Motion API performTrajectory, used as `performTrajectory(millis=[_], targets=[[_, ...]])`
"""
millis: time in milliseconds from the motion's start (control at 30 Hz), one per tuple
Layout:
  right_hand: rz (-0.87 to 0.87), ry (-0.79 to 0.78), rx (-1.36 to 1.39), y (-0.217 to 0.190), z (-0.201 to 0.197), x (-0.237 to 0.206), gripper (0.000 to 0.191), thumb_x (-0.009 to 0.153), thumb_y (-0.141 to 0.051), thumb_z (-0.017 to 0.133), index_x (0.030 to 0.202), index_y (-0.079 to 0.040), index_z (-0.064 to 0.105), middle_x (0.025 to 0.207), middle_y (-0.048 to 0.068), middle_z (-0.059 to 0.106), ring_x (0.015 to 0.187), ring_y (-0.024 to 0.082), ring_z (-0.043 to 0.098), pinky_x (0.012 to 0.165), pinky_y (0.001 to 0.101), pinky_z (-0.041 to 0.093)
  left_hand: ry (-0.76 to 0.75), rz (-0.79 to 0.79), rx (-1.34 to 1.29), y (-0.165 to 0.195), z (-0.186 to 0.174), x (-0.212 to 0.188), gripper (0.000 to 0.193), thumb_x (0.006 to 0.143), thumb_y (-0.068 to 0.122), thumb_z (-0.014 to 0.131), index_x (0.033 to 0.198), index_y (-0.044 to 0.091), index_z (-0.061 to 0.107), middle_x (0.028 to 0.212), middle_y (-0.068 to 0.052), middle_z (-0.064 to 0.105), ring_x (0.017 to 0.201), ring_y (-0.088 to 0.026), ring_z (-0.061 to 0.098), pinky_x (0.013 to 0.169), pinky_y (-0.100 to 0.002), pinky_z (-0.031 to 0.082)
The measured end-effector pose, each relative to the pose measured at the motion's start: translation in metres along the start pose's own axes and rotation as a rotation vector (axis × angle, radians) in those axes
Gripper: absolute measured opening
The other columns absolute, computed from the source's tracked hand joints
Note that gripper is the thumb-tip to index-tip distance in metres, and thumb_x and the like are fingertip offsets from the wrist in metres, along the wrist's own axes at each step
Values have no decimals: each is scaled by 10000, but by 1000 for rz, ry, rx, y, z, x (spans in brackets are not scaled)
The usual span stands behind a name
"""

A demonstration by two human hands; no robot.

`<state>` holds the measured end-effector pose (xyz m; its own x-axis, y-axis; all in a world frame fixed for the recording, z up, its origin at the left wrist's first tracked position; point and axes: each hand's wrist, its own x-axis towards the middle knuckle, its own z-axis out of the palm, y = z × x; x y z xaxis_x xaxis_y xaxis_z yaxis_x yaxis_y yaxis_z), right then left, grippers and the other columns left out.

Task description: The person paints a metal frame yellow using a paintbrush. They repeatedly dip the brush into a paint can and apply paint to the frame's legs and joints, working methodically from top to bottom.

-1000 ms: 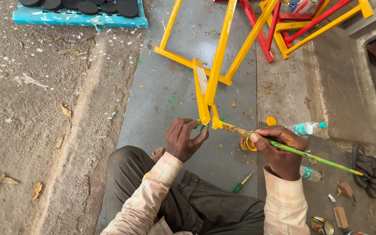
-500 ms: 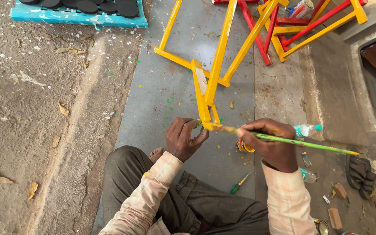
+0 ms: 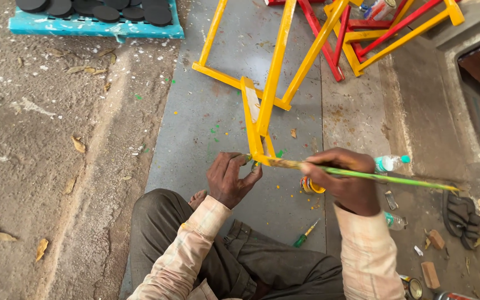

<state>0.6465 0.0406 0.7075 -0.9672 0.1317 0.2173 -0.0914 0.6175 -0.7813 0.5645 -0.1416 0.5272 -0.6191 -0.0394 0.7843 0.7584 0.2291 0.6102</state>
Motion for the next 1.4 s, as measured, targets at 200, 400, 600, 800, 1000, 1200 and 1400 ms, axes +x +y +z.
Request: performTrajectory(millis=[200, 400, 600, 800, 1000, 1200, 1400], targets=[[-46, 16, 11, 13, -6, -1, 165, 864, -105, 834, 957, 7, 756, 811, 51, 741, 704, 67, 668, 623, 209, 534, -13, -11, 18, 2, 1, -3, 367, 763, 120, 907, 963, 28, 613, 909, -106, 678, 799, -250, 678, 647, -367, 551], [7, 112, 56, 25, -10, -4, 151, 891, -98, 821, 971, 6, 746, 833, 53, 741, 724, 71, 673, 653, 216, 549, -3, -18, 23, 7, -3, -9, 390, 750, 106, 917, 970, 24, 605, 926, -124, 673, 810, -270, 681, 659, -373, 554], [40, 20, 11, 35, -6, -11, 140, 839, -101, 842, 928, -12, 779, 792, 51, 756, 673, 75, 668, 587, 222, 535, -29, -50, 65, 12, -10, -23, 374, 762, 89, 910, 962, 26, 600, 925, -121, 673, 777, -246, 671, 645, -355, 554], [87, -17, 25, 35, -14, -12, 166, 832, -149, 844, 930, -33, 779, 786, 32, 757, 669, 66, 681, 579, 214, 543, -48, -78, 83, 16, -13, -33, 378, 748, 97, 918, 944, 24, 604, 904, -117, 669, 763, -239, 666, 628, -344, 544], [-17, -209, -88, 38, -9, -4, 151, 849, -173, 833, 929, -52, 792, 774, 53, 767, 645, 73, 694, 555, 213, 554, -48, -88, 96, 16, -13, -37, 374, 747, 98, 918, 939, 26, 606, 906, -116, 668, 758, -238, 661, 618, -344, 534], [33, -77, 5, 45, -1, -22, 147, 867, -167, 818, 967, -64, 788, 843, 57, 795, 697, 82, 735, 584, 225, 596, -74, -117, 83, 10, -12, -43, 364, 748, 92, 912, 931, 19, 606, 930, -130, 682, 741, -228, 647, 607, -333, 529], [64, -142, 220, 80, -20, -47, 139, 855, -147, 815, 932, -35, 788, 807, 88, 779, 644, 122, 713, 543, 251, 585, -101, -107, 112, 10, -12, -48, 355, 754, 99, 910, 928, 12, 613, 927, -123, 680, 745, -226, 642, 619, -335, 530]])
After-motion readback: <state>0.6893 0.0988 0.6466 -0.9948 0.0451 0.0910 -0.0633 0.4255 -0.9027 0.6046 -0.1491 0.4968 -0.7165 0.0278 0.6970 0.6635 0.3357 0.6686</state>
